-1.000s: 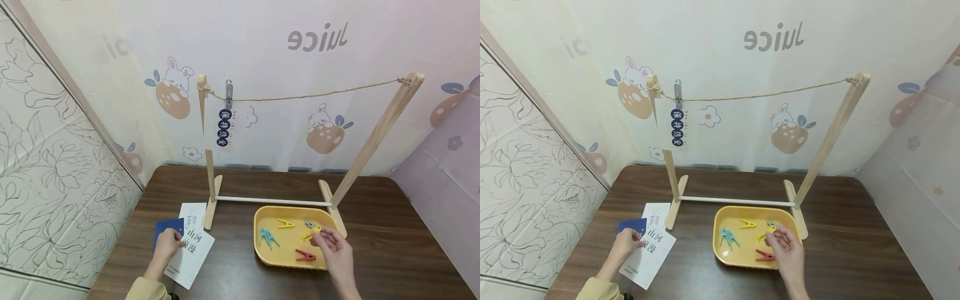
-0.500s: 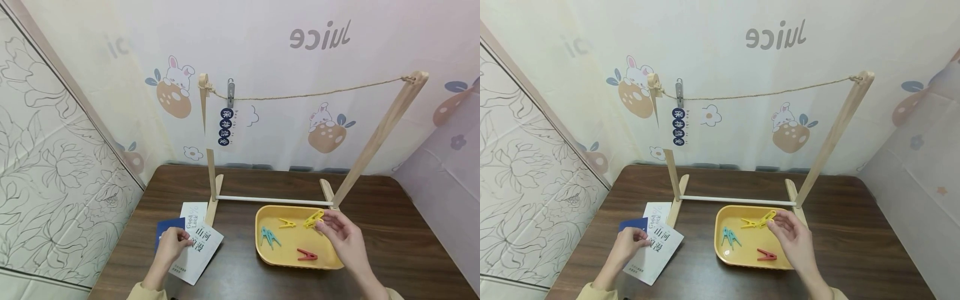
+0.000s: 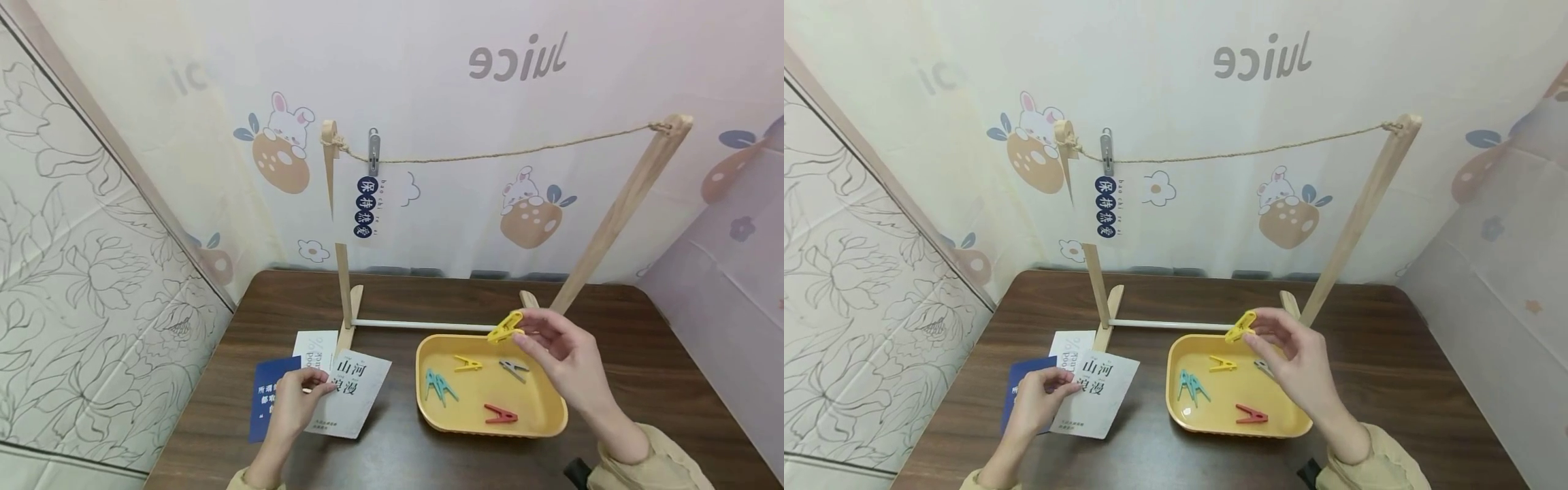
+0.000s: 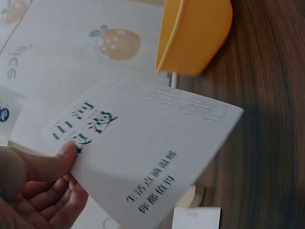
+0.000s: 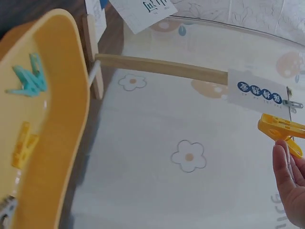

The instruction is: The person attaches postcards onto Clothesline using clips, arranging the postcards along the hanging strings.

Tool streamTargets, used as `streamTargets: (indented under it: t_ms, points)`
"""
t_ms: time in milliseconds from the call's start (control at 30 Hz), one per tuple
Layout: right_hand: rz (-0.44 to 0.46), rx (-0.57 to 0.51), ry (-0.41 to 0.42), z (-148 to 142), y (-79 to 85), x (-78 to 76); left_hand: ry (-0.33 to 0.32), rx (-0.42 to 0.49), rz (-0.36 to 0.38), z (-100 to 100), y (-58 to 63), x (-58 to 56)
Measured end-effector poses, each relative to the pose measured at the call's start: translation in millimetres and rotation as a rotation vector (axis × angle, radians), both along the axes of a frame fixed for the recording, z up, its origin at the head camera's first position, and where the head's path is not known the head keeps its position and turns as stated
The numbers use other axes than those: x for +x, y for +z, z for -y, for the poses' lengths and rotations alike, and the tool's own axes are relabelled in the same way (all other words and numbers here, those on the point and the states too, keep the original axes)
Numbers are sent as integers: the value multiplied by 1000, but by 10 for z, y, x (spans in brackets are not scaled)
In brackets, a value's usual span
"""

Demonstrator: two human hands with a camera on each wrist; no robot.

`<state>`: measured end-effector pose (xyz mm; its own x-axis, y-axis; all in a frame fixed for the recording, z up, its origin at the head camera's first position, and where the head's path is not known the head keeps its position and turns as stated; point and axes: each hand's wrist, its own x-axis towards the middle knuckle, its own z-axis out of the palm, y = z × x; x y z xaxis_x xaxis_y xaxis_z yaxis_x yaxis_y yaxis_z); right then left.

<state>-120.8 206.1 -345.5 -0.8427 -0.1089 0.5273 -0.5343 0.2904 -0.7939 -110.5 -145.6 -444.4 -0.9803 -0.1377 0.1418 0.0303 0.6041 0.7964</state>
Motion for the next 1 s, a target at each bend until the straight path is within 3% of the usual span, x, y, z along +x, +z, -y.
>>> streamTargets:
  t_ms: [333,600,1000]
  points:
    - [-102,118,54,74,400,-126,-1,171,-147,-275,87,-55]
    - [-224,97,112,151,668,-266,-2,276,-218,-482,227,-153]
    - [-291,185,77,270,980,-535,-33,313,-294,-726,515,-347]
